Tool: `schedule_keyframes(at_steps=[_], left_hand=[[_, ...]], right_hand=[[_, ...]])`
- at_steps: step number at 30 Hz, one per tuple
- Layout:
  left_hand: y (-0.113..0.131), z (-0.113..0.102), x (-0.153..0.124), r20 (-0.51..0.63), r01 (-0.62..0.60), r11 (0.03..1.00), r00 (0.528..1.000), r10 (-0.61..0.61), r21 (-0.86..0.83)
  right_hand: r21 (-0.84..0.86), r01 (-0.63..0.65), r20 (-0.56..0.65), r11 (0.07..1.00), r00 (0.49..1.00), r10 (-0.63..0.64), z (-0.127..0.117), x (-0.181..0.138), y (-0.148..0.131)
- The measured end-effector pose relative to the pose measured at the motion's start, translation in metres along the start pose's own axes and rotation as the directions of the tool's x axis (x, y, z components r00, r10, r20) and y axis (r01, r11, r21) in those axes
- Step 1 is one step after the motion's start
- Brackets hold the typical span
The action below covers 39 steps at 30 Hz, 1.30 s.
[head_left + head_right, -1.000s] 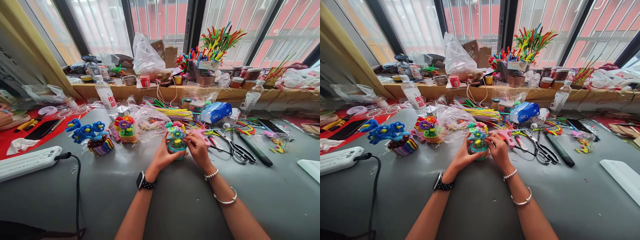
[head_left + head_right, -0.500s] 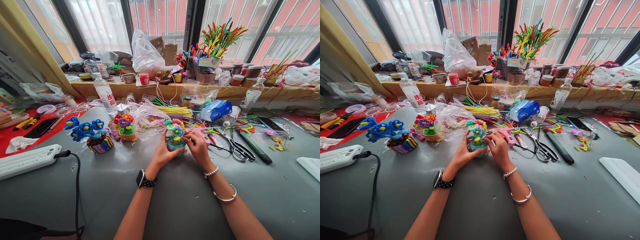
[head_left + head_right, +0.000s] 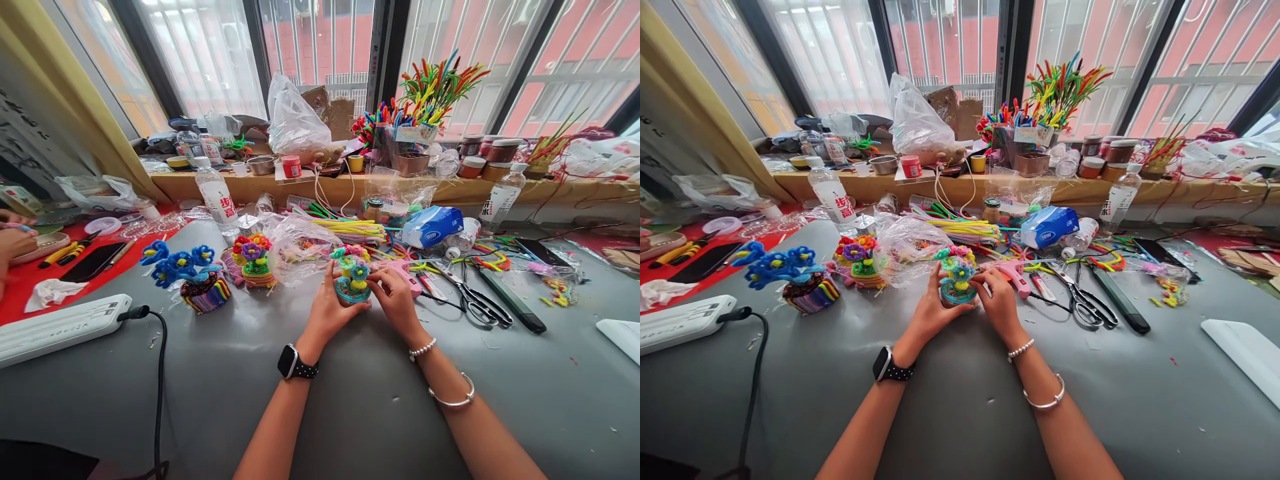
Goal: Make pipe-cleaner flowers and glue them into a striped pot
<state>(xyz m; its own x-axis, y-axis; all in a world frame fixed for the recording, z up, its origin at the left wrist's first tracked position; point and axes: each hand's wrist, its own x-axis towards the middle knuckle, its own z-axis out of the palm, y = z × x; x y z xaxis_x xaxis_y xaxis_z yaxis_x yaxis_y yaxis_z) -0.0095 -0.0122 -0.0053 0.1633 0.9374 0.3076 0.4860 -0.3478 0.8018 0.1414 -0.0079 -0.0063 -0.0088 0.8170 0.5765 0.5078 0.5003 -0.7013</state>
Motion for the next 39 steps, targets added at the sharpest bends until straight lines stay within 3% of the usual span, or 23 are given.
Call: schedule_keyframes(at_steps=[5,16,21,25,29,36,39], left_hand=[[-0.003,-0.005,-0.005,0.011,0.006,0.996,1.0,-0.005,-0.094],[0.002,-0.021,-0.036,-0.078,0.1,0.964,0.989,-0.123,-0.246],[0.0,-0.027,-0.033,-0.095,0.159,0.947,0.977,-0.192,-0.278],[-0.001,-0.025,-0.021,-0.152,0.106,0.946,0.976,-0.159,-0.307],[0.001,-0.021,-0.019,-0.087,0.125,0.925,0.982,-0.166,-0.358],[-0.002,-0.023,-0.022,-0.174,0.187,0.879,0.942,-0.287,-0.44],[-0.003,-0.02,-0.02,-0.133,0.199,0.873,0.95,-0.284,-0.445]], right_hand=[[0.026,0.019,-0.017,0.999,1.0,-0.019,-0.004,-0.002,0.002],[0.041,-0.141,-0.054,0.989,0.988,0.143,-0.019,-0.008,-0.001],[0.063,-0.196,0.063,0.979,0.979,0.192,-0.018,-0.009,-0.003],[-0.014,-0.143,0.175,0.99,0.974,0.144,-0.012,-0.01,-0.002],[-0.082,-0.121,0.207,0.989,0.969,0.136,-0.008,-0.01,0.0],[-0.022,-0.122,0.355,0.992,0.927,0.122,-0.016,-0.009,0.002],[-0.045,-0.137,0.342,0.99,0.928,0.144,-0.013,-0.01,0.006]])
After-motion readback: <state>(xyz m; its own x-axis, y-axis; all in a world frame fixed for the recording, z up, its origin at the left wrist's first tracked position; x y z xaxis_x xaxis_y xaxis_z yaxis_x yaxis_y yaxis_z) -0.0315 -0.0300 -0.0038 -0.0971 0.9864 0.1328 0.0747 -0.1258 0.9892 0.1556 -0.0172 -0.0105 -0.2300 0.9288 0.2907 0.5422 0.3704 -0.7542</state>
